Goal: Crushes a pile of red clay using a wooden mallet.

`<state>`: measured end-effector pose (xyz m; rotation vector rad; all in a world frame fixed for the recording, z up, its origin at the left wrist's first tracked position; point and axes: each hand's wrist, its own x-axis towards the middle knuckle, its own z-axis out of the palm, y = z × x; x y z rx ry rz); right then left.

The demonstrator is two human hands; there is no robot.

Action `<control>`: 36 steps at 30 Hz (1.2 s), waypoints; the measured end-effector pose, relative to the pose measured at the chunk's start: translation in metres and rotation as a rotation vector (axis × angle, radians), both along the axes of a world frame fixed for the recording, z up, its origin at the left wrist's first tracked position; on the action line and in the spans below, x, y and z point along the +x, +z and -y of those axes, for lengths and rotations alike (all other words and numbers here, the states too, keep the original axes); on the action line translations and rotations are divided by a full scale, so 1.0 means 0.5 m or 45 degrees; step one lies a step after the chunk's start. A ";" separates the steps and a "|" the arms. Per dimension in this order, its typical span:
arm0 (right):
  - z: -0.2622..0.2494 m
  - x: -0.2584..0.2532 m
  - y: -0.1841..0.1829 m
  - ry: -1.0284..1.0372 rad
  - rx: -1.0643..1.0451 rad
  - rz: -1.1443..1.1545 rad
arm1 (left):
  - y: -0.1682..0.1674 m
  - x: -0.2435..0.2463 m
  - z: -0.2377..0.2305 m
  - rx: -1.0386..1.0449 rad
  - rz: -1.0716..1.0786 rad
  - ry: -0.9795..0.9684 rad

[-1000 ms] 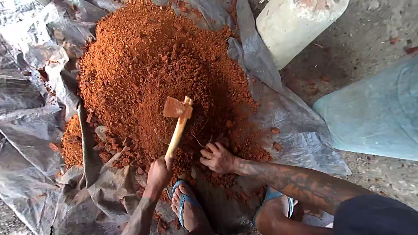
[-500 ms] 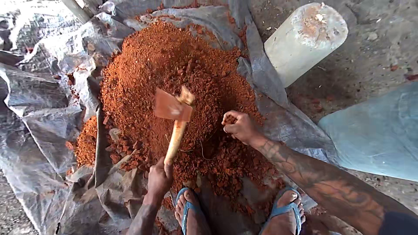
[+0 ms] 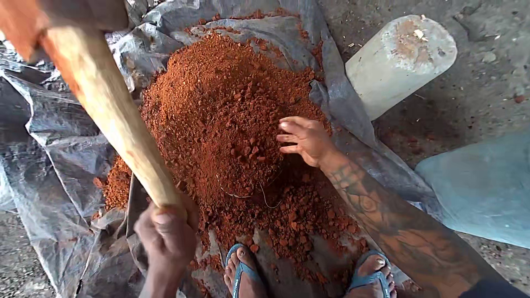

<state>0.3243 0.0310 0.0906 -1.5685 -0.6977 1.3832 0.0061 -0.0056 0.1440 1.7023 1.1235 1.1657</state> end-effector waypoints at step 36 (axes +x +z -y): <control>0.134 0.120 -0.252 -0.128 -0.373 0.912 | -0.003 0.028 -0.024 -0.022 0.238 -0.158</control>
